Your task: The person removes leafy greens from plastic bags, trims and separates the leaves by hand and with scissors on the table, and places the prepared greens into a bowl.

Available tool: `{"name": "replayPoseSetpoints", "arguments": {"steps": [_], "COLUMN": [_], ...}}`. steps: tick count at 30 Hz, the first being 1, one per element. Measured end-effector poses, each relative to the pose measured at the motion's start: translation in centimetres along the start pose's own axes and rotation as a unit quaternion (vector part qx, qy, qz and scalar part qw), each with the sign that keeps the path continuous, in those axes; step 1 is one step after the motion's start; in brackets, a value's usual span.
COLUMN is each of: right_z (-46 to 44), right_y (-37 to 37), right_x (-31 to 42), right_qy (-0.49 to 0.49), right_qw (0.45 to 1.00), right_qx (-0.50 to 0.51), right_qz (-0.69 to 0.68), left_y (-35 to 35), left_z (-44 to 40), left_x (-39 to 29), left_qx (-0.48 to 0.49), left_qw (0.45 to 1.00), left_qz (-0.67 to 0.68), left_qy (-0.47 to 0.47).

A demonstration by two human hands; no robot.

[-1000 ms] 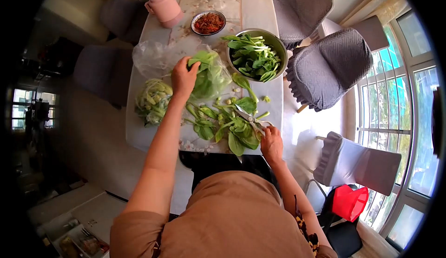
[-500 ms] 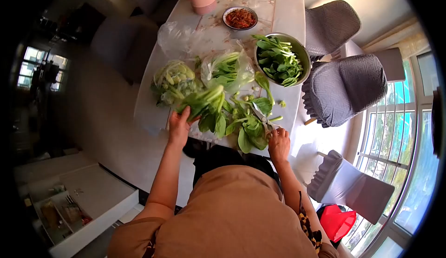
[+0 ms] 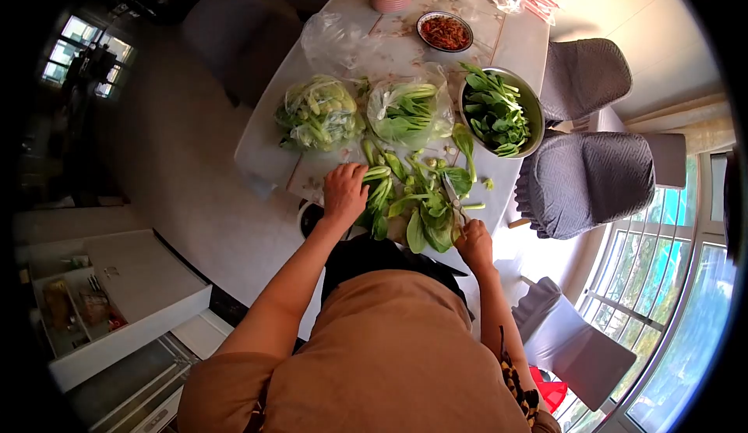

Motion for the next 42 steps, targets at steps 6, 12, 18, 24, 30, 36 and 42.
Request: {"name": "replayPoseSetpoints", "arguments": {"steps": [6,12,18,24,30,36,42], "right_z": [1.1,2.6,3.4,2.9,3.0,4.6,5.8], "right_y": [-3.6,-3.1,0.7,0.9,0.2,0.1,0.9], "right_x": [2.0,3.9,9.7,11.1,10.6,9.8,7.4], "right_qy": [0.137,0.163,0.103,0.090,0.071,0.113,0.112], "right_qw": [0.990,0.973,0.925,0.917,0.940,0.936,0.938], "right_qx": [-0.018,0.091,0.240,0.268,0.249,0.255,0.227], "right_qz": [-0.032,-0.137,-0.276,-0.282,-0.224,-0.214,-0.236], "left_y": [3.2,-0.4,-1.6,0.6,1.0,0.9,4.4], "left_z": [-2.2,-1.0,1.4,2.8,2.5,2.5,3.3], "left_x": [1.6,4.4,-4.2,-8.7,-8.9,-9.5,-9.9], "left_qx": [0.104,0.100,0.298,0.348,0.362,0.376,0.377], "left_qw": [0.994,0.930,0.712,0.706,0.777,0.824,0.831], "left_qz": [-0.012,0.334,0.632,0.613,0.514,0.421,0.396], "left_qy": [-0.041,-0.120,-0.067,-0.068,-0.019,0.047,0.104]}}
Point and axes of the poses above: each hand's wrist, its own z-axis away from the middle knuckle, its own y-axis out of the palm, x = y × z, the point moved 10 cm from there along -z, towards the middle knuckle, and after that the axes turned 12 degrees about -z, right-handed, at the moved point
